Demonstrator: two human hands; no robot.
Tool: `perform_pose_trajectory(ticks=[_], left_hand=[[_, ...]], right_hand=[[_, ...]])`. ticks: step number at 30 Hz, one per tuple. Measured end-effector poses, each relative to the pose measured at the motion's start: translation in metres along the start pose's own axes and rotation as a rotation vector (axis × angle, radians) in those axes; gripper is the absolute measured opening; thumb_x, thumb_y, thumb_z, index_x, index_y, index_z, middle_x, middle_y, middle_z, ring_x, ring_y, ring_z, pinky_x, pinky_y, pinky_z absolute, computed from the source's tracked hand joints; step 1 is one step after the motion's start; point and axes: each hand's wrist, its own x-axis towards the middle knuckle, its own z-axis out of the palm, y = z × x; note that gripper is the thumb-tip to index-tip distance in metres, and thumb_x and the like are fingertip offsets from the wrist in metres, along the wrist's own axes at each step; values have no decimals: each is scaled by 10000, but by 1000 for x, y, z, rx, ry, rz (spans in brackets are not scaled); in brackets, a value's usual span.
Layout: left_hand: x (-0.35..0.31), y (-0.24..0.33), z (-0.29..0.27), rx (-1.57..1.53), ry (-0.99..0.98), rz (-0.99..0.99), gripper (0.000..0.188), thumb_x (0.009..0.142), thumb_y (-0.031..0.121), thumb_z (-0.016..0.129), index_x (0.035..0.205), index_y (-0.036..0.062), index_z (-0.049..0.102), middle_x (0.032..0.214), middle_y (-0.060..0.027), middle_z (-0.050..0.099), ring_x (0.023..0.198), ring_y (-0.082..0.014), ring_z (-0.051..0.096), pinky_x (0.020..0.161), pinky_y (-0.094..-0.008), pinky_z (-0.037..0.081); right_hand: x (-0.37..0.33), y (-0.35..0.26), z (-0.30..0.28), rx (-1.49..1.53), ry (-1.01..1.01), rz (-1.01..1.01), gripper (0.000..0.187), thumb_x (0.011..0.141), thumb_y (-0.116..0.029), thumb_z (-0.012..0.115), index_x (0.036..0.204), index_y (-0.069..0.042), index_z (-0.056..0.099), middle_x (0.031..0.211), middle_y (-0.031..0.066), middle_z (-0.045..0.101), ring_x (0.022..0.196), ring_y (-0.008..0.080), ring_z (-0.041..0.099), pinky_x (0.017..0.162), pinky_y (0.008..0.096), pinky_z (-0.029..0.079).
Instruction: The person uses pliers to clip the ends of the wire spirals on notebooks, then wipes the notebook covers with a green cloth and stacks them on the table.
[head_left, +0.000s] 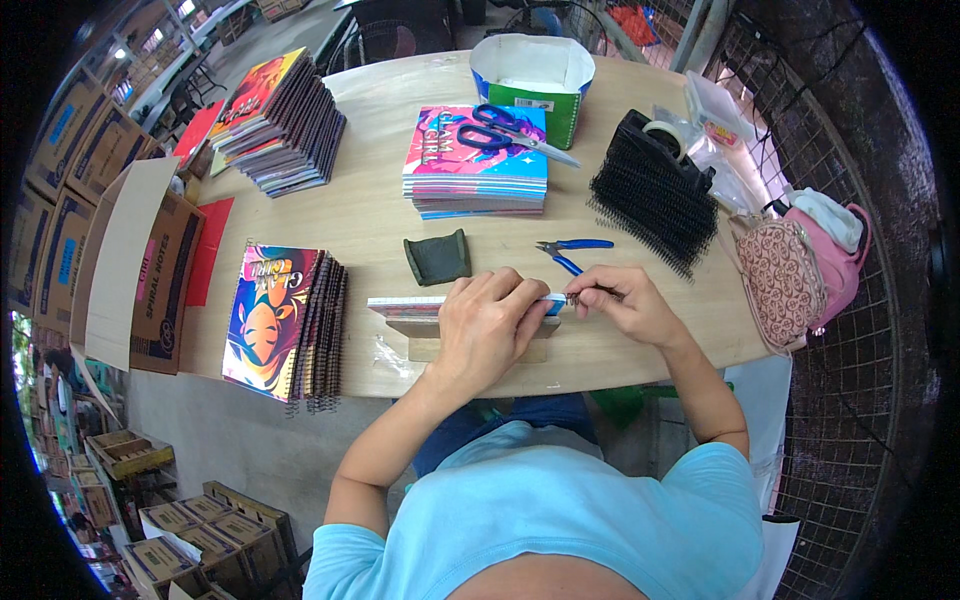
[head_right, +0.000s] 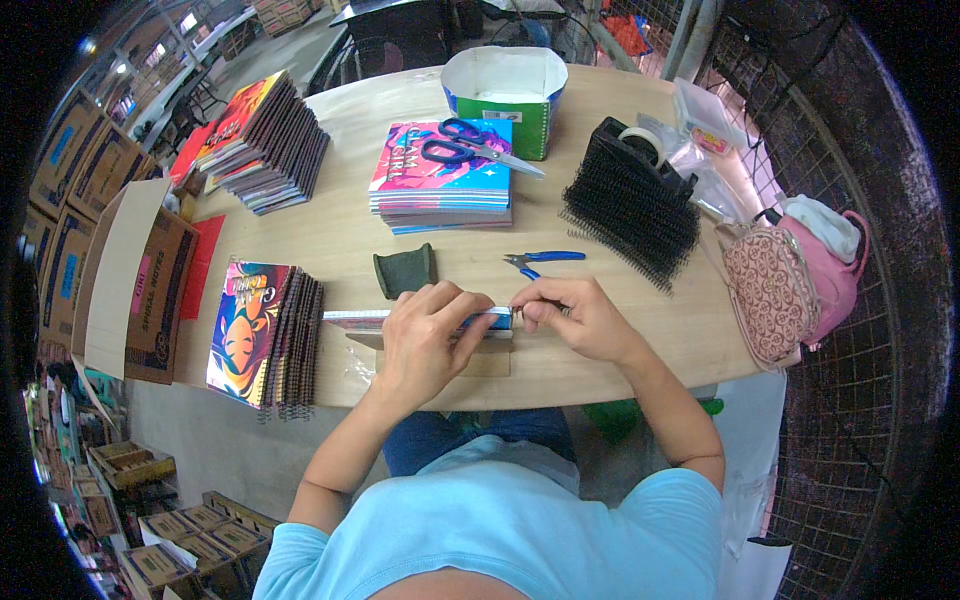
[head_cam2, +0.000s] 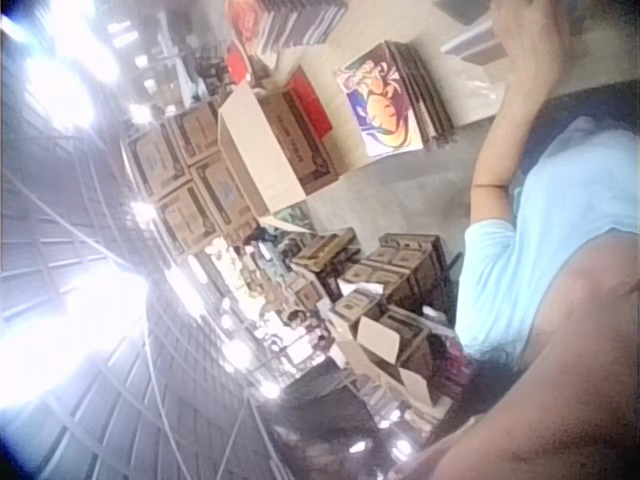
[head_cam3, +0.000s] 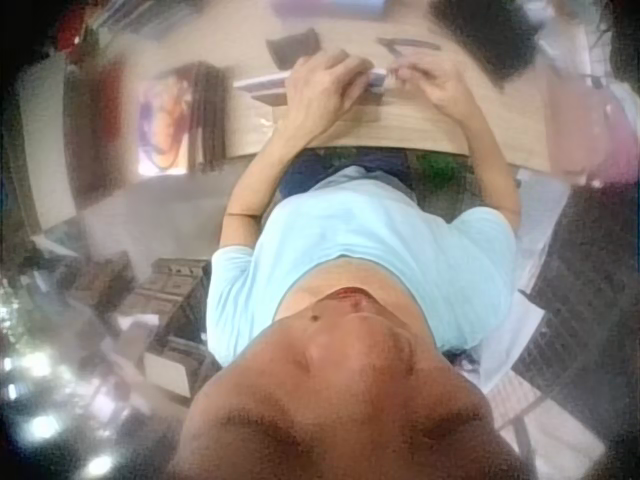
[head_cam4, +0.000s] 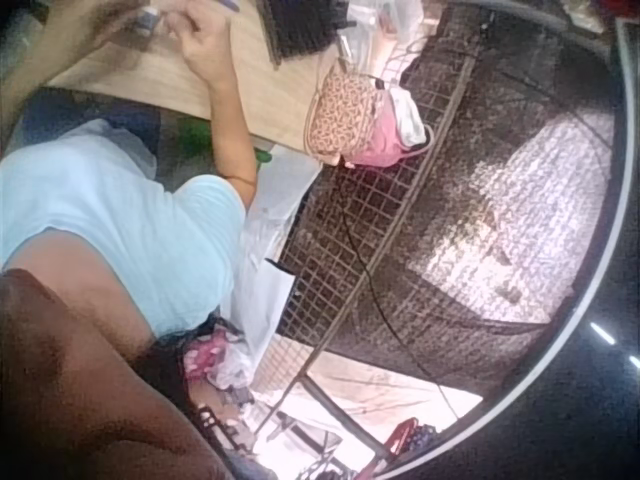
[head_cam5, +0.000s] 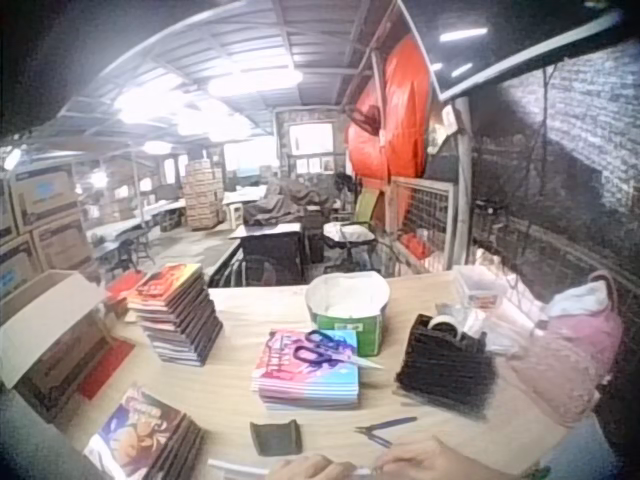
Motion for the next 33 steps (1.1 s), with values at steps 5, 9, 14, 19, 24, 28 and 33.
perform_pose_trajectory(ticks=[5, 9, 14, 19, 24, 28, 33], left_hand=[[-1, 2, 4, -21, 49, 24, 119, 797, 135, 732, 892, 89, 678, 833, -57, 601, 770, -238, 612, 677, -345, 455], [-3, 1, 5, -105, 17, -36, 141, 796, 110, 730, 919, 79, 668, 829, -77, 601, 771, -276, 614, 671, -370, 481], [-3, 1, 6, -201, 48, -74, 296, 790, 114, 740, 1061, 82, 624, 843, -92, 613, 751, -295, 617, 656, -383, 486], [-5, 3, -3, -138, -20, 65, 338, 790, 229, 741, 1082, 118, 611, 894, -57, 613, 807, -252, 602, 696, -379, 453], [-13, 6, 13, 109, -19, 101, 222, 775, 307, 724, 927, 175, 632, 908, -18, 564, 790, -206, 541, 678, -365, 395], [-10, 8, 20, 114, 41, 107, 197, 792, 311, 694, 921, 172, 641, 917, -1, 543, 802, -194, 532, 669, -378, 369], [-9, 6, 25, 129, 96, 125, 226, 775, 328, 699, 920, 165, 641, 952, -8, 566, 807, -195, 546, 668, -370, 383]], right_hand=[[2, -11, 6, -532, 32, -301, 196, 850, -71, 662, 1029, 8, 645, 888, 151, 631, 810, 309, 634, 691, 364, 497], [-2, -20, 10, -591, 142, -262, 208, 859, -136, 666, 1025, -18, 626, 927, 153, 610, 808, 351, 615, 681, 409, 496], [3, -19, 15, -594, 74, -300, 218, 857, -173, 666, 1025, -40, 621, 920, 150, 611, 791, 353, 601, 695, 425, 495], [29, -25, 0, -618, -70, -277, 339, 947, -281, 556, 1152, -18, 618, 1070, 182, 646, 996, 353, 615, 870, 428, 478], [119, 3, 33, -785, -194, 66, 775, 927, -654, 423, 1286, 30, 487, 1116, 297, 630, 1069, 432, 606, 925, 498, 469], [172, 28, 95, -995, -315, 56, 977, 808, -781, 486, 1257, 87, 456, 1014, 338, 634, 943, 462, 642, 873, 506, 502], [183, 40, 110, -1077, -420, -55, 717, 793, -569, 600, 1186, 28, 554, 975, 312, 636, 960, 426, 627, 890, 494, 493]])
